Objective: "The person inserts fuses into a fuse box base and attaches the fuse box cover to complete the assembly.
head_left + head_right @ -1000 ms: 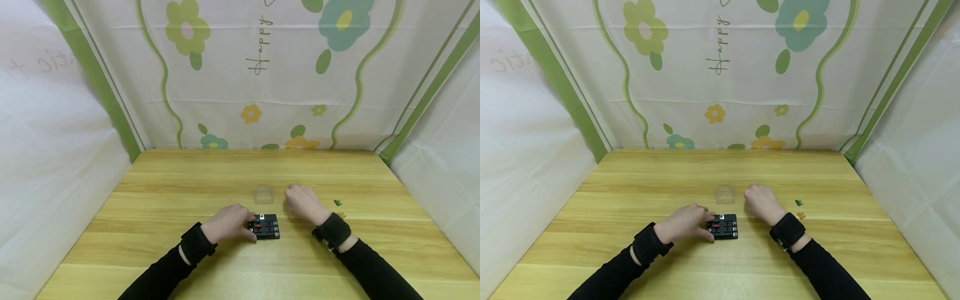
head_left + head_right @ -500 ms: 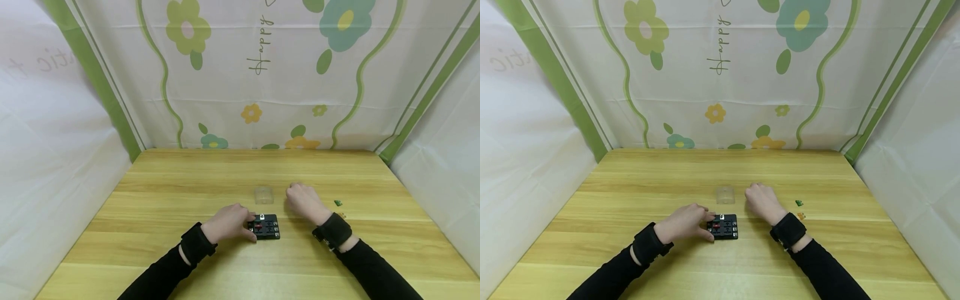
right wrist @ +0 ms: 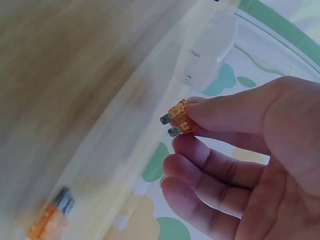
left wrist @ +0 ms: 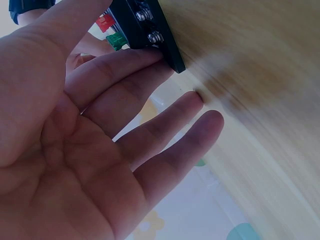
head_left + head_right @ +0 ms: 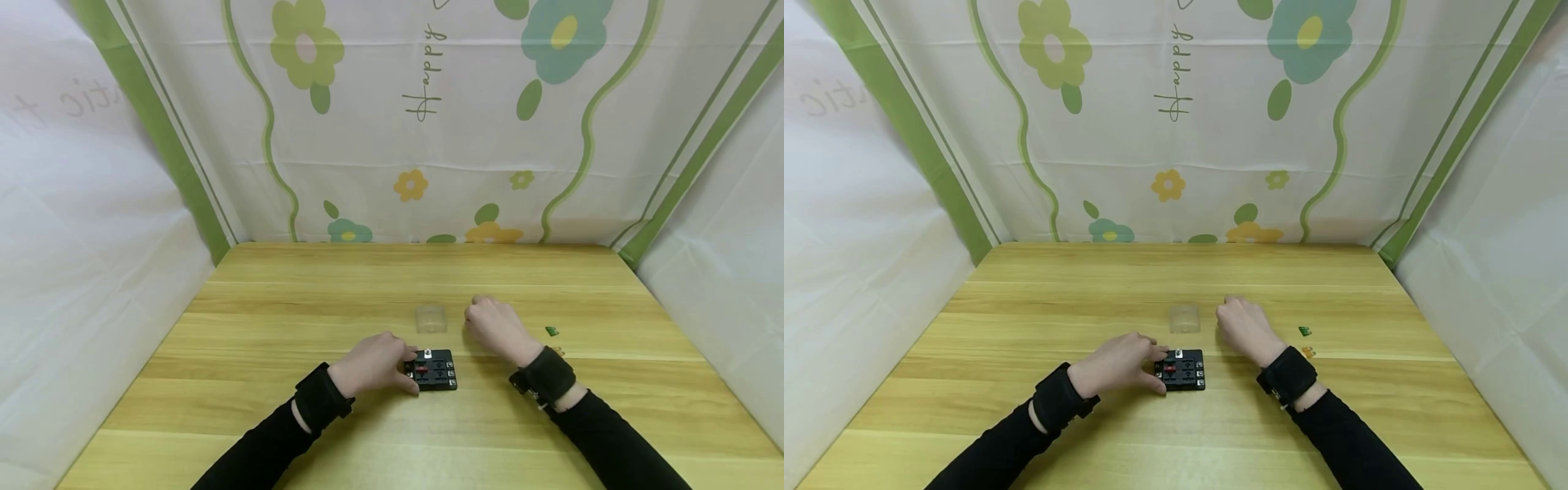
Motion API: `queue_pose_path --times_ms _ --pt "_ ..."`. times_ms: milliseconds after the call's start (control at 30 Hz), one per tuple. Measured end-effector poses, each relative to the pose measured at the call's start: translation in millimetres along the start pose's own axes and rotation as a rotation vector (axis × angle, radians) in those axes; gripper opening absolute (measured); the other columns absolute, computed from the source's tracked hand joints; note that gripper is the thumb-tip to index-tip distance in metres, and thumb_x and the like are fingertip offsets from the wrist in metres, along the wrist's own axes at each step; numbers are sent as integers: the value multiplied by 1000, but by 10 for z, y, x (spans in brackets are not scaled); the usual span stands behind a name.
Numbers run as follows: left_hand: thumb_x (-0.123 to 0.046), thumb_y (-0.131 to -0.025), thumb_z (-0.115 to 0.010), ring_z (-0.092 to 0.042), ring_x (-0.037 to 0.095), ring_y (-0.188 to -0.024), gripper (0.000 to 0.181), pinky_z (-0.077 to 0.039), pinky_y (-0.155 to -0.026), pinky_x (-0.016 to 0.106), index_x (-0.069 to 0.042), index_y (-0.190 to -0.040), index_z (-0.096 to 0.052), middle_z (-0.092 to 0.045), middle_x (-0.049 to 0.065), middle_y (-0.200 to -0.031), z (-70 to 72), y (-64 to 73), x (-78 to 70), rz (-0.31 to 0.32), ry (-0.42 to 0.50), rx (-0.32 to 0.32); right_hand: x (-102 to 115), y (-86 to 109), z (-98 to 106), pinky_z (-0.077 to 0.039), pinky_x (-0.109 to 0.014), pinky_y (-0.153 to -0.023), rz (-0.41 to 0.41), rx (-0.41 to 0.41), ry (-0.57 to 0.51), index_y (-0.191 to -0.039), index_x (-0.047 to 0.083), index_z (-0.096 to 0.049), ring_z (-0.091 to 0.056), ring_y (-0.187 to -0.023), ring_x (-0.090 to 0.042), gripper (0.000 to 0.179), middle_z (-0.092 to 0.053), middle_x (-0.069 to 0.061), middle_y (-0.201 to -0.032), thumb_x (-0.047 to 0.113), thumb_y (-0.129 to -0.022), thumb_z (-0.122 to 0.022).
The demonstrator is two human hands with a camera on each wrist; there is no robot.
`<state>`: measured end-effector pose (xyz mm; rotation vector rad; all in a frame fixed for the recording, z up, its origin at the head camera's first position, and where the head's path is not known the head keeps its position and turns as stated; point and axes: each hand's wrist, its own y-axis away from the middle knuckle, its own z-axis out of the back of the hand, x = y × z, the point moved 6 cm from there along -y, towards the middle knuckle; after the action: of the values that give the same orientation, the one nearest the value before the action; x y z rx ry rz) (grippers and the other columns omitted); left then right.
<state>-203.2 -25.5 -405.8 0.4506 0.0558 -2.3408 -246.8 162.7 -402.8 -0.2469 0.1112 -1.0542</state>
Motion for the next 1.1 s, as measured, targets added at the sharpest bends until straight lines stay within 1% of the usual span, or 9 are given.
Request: queue_pose_path --times_ms 200,500,700,900,1100 --pt "-45 -76 -82 -62 21 -110 57 -48 -89 28 -8 -118 -72 -63 4 -127 -3 2 1 0 2 -2 -8 4 6 -41 -24 -45 -7 -3 -29 -76 7 -73 -49 -59 -14 8 -55 -4 -72 2 -83 -73" --pt "-45 -76 -82 -63 19 -109 57 -48 -89 29 -8 -117 -73 -64 4 -125 -5 1 4 -6 0 -11 -2 2 34 -42 -23 -46 -13 -17 -70 -77 6 -72 -51 -59 -12 7 -58 -4 -72 2 -82 -76" --pt "-45 -76 -82 -62 20 -110 57 -48 -89 29 -8 -118 -72 -63 4 -126 -4 -1 5 -2 1 -4 9 -4 52 -41 -22 -46 -6 -15 -80 -79 5 -74 -52 -59 -12 7 -58 -4 -72 0 -83 -74" --pt "-44 -77 -82 -64 20 -107 55 -49 -86 26 -8 -116 -73 -63 5 -126 6 -3 -3 -10 11 -8 15 -12 85 -41 -21 -46 -2 -21 -107 -81 3 -73 -53 -58 -12 8 -59 -5 -73 -3 -84 -70" --pt "-45 -76 -82 -64 20 -107 56 -49 -86 27 -8 -117 -73 -63 5 -126 1 -2 -2 -12 3 -10 24 -8 89 -41 -20 -47 13 -14 -108 -82 3 -74 -53 -59 -11 7 -60 -5 -74 -3 -83 -70"
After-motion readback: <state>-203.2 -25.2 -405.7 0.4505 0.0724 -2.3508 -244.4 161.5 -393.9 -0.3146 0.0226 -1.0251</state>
